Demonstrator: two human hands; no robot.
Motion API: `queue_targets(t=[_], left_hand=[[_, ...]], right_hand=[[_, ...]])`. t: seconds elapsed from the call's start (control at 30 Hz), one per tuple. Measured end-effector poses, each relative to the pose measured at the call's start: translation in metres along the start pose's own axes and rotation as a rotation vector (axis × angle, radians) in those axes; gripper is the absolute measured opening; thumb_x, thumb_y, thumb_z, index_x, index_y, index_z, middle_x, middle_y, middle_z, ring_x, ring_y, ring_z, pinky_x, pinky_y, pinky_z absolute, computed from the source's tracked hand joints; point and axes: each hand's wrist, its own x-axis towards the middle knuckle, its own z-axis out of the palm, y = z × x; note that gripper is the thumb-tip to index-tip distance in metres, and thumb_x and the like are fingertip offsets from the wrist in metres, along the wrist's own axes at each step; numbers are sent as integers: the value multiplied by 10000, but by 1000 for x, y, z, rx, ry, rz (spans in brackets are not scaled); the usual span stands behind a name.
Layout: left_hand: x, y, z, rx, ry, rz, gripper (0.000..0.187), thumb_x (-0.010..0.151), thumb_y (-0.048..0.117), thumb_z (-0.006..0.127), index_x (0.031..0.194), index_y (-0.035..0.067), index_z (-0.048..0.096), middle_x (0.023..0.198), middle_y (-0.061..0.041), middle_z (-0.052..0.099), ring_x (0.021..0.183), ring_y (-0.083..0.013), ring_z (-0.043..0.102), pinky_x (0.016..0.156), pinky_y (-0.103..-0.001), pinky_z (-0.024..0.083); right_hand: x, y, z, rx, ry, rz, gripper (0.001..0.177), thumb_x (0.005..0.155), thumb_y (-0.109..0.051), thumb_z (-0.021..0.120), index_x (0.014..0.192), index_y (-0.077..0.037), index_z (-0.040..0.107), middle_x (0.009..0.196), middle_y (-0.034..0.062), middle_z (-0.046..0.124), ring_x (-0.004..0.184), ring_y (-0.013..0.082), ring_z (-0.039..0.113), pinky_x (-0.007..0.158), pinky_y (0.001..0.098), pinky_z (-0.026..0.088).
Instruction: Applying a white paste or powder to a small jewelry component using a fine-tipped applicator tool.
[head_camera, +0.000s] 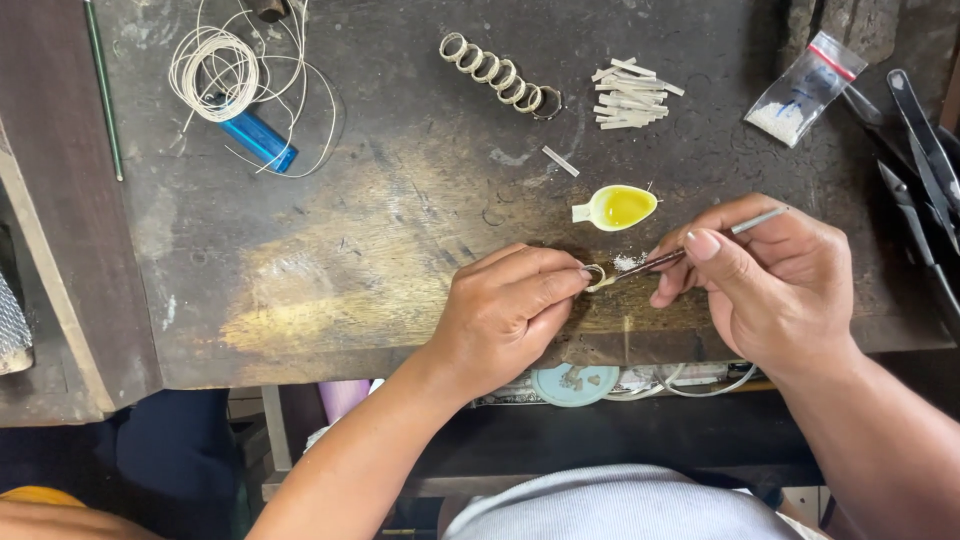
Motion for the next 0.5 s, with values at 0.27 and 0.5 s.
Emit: queue_targets(t=[0.27, 0.5], left_hand=[[0, 1, -1, 2, 0, -9, 176, 769, -106, 632, 870, 33, 599, 864, -94, 615, 718, -228, 606, 649, -307, 503], [3, 3, -2, -14, 7, 3, 153, 769, -93, 632, 854, 27, 593, 850, -99, 618, 702, -228, 606, 635, -306, 504]], right_hand=[[1, -1, -2, 3, 15, -3, 125, 844, -24, 506, 819, 97, 489, 755, 240, 572, 472, 273, 587, 459, 293, 552], [5, -7, -3, -135, 45, -149, 135, 849, -38, 497, 830, 95, 479, 725, 226, 569, 493, 254, 595, 462, 290, 545]])
